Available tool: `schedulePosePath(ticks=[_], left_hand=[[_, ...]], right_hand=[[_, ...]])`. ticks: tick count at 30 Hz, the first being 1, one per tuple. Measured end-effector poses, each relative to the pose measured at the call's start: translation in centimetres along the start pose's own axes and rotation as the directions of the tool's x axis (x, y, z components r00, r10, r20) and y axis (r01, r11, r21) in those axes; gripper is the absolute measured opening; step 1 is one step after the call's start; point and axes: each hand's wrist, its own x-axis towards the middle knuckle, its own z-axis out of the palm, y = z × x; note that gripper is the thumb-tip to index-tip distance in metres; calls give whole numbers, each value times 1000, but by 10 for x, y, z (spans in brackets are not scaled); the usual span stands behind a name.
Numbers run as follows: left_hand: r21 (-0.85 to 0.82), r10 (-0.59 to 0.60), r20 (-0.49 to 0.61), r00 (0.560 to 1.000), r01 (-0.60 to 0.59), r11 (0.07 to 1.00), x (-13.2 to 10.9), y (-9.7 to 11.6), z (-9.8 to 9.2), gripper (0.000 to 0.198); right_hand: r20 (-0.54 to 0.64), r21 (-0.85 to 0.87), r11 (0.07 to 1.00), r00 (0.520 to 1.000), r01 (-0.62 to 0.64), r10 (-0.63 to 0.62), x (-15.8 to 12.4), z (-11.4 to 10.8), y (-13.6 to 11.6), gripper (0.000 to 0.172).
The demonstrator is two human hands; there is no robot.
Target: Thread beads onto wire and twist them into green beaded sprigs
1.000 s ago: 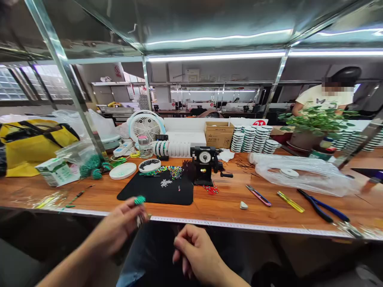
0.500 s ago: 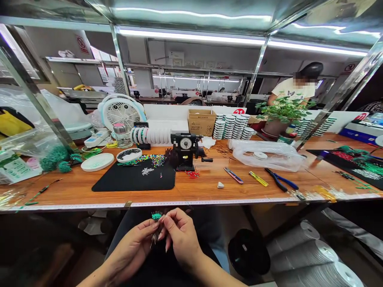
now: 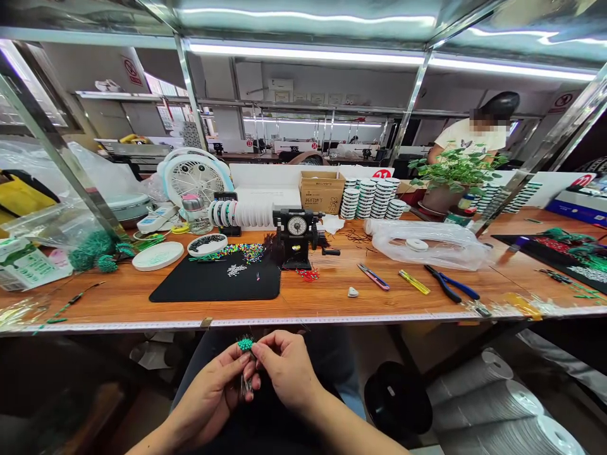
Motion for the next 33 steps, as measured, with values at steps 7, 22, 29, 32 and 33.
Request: schedulePosePath(ticks=[7, 22, 29, 32, 33], left_hand=[[40, 31, -28, 999, -29, 999, -3, 5, -1, 11], [-16, 34, -54, 998, -35, 999, -7, 6, -3, 16], [-33, 14, -127, 992, -19, 999, -6, 0, -7, 22], [-10, 44, -176, 983, -47, 999, -5, 0, -8, 22], [-5, 50, -182, 982, -52, 999, -5, 1, -8, 22]], right_hand=[[-105, -185, 980, 990, 78, -99, -1, -8, 4, 26], [-114, -373, 920, 978, 120, -174, -7, -1, 4, 25], [-121, -481, 846, 938, 231, -325, -15, 8, 4, 16], [-113, -485, 843, 939, 234, -326, -14, 9, 2, 14], [-112, -481, 846, 941, 231, -321, -14, 9, 1, 14]])
